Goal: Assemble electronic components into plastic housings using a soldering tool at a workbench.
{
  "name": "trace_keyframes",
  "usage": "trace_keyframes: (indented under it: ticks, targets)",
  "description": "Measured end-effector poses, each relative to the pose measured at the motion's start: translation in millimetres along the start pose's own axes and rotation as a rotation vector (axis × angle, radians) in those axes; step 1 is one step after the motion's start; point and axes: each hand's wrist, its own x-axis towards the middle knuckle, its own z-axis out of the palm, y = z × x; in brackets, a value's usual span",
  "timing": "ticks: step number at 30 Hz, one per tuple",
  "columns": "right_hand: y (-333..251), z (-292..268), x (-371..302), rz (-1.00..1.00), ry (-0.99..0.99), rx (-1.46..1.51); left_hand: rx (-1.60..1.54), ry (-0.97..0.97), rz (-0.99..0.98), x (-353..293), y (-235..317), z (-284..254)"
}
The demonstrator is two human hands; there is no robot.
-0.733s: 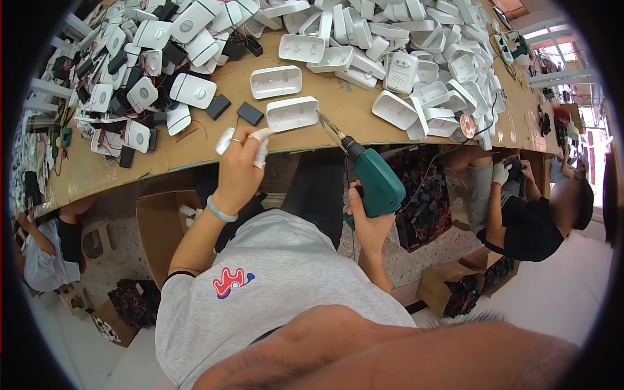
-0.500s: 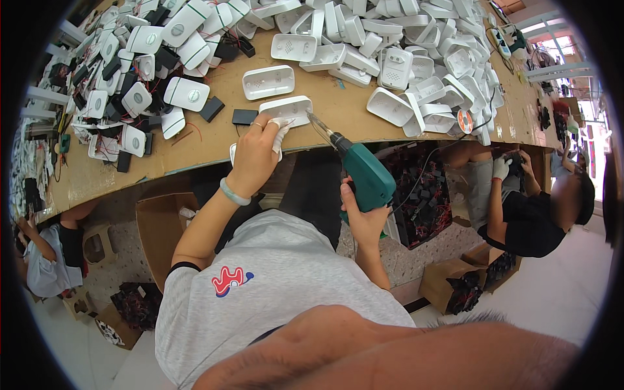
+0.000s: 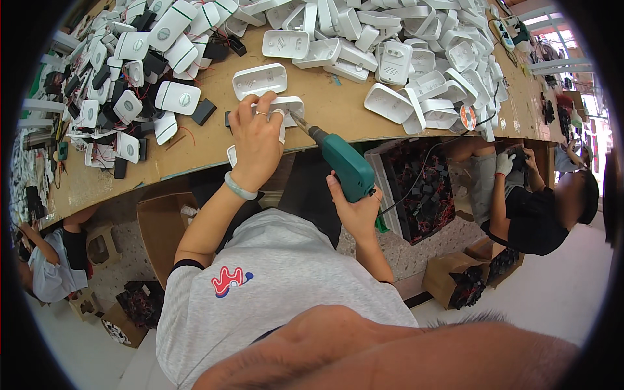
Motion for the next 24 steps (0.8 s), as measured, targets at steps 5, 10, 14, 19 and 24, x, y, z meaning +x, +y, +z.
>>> trace_keyframes:
  ticks: [5, 10, 14, 19, 24]
  targets:
    - [-3.1, 2.7, 3.7, 0.026, -0.006, -0.019, -0.014, -0.059, -0.016, 2.1, -3.1, -0.1]
    - [-8.1, 3.4, 5.9, 0.019, 0.000, -0.034, 0.019, -0.038, 0.008, 5.3, -1.1, 0.7]
    - [-6.8, 3.9, 7.0, 0.011, -0.004, -0.033, 0.023, -0.053, 0.006, 6.5, -1.0, 0.6]
    - [-9.3, 2.6, 8.4, -0.003, -0.009, -0.059, 0.029, -0.044, 0.005, 6.4, -0.6, 1.4]
    - [-14.3, -0.1, 11.5, -0.026, -0.026, -0.110, 0.029, -0.061, -0.002, 6.2, -0.9, 1.3]
